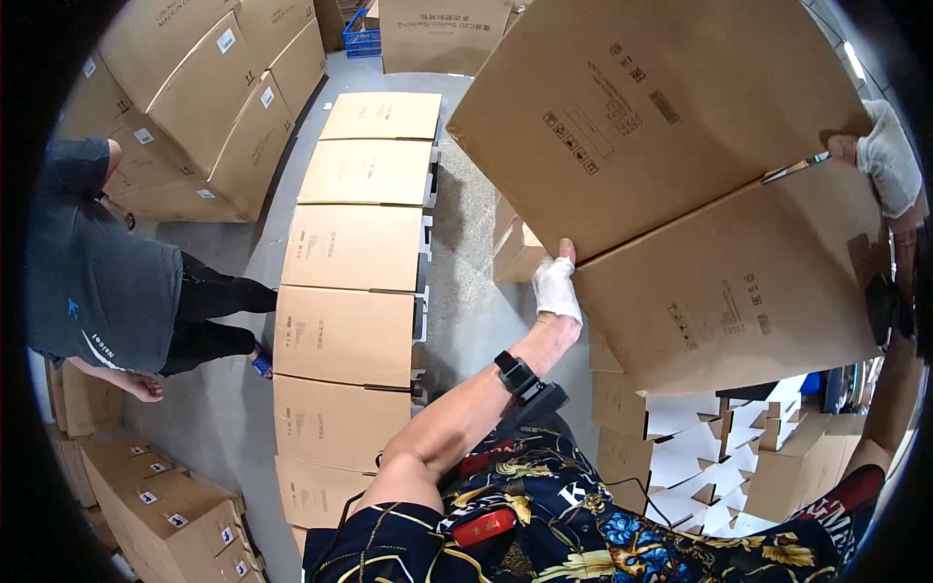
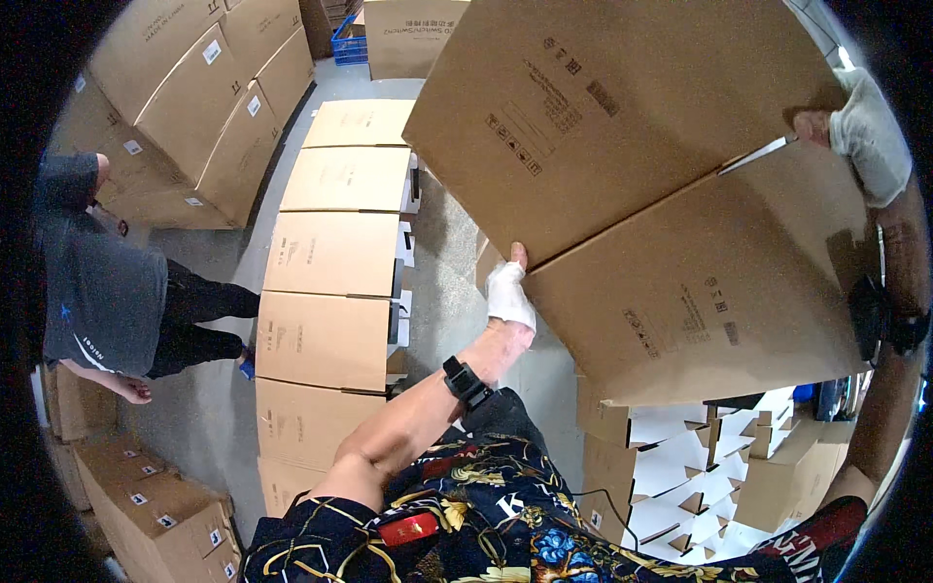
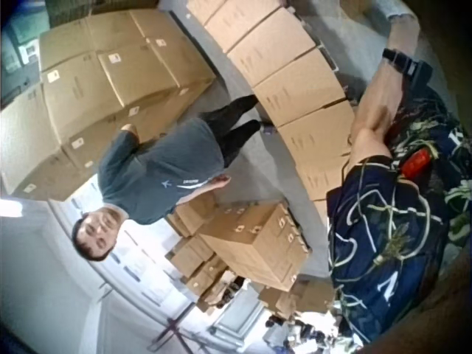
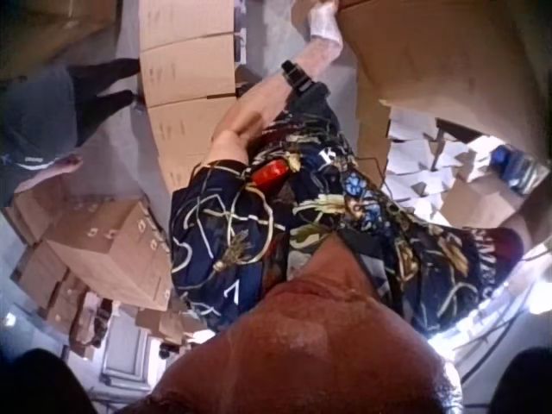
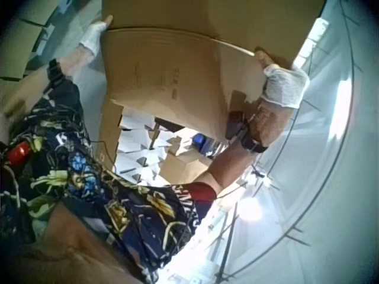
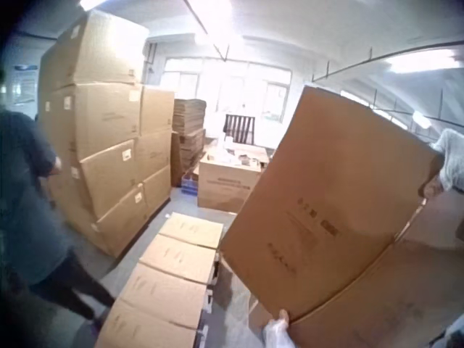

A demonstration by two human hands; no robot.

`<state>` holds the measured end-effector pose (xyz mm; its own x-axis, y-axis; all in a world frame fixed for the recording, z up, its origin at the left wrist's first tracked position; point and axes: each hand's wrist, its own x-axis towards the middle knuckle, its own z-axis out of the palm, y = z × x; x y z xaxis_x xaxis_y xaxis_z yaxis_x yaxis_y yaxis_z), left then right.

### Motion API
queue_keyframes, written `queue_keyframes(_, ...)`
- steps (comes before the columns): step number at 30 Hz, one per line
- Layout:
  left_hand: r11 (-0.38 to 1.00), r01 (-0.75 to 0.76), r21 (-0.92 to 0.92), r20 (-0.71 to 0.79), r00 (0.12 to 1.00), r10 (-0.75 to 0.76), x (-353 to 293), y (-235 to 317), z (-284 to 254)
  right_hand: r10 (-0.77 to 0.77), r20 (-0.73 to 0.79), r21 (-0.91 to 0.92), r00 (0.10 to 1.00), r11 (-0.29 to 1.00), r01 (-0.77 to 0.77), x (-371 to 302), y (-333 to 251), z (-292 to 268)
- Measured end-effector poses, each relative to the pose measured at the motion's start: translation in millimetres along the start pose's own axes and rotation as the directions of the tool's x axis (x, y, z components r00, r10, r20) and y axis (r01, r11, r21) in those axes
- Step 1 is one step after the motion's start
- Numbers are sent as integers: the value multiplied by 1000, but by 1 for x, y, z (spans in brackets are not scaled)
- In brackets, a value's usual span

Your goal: The person picks up cardboard boxes from a pile on the floor and stacks them onto a growing pile. They handle the boxes one at a time, lifting them and placing them carefully to build a stable stack. The person wears white gloves and a patterned shirt while performing the task in a warehouse environment.

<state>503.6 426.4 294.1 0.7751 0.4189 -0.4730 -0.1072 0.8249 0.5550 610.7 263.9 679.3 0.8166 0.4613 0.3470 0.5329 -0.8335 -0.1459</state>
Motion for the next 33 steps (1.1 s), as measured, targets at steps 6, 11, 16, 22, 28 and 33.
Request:
queue_keyframes(6,939,-58,-339,118,988,104,111,52,59,-66,42,70,997,996,63,97,25,57)
queue_keyframes(11,891,-79,-447,51,992,114,197,95,106,-158,92,93,983,984,149,200,6,92)
queue_keyframes(16,853,-253,-456,-64,966,252,299,174,103,-325,98,226,941,928,297,329,-42,138)
queue_keyframes(22,812,-411,-414,-174,912,372,405,302,111,-484,12,310,875,834,457,492,-136,189)
queue_keyframes(28,700,-653,-289,-229,757,612,553,455,84,-525,-124,428,842,737,523,646,-217,221)
queue_keyframes(33,676,-736,35,-334,629,702,637,636,64,-477,-210,629,854,603,491,761,-253,271)
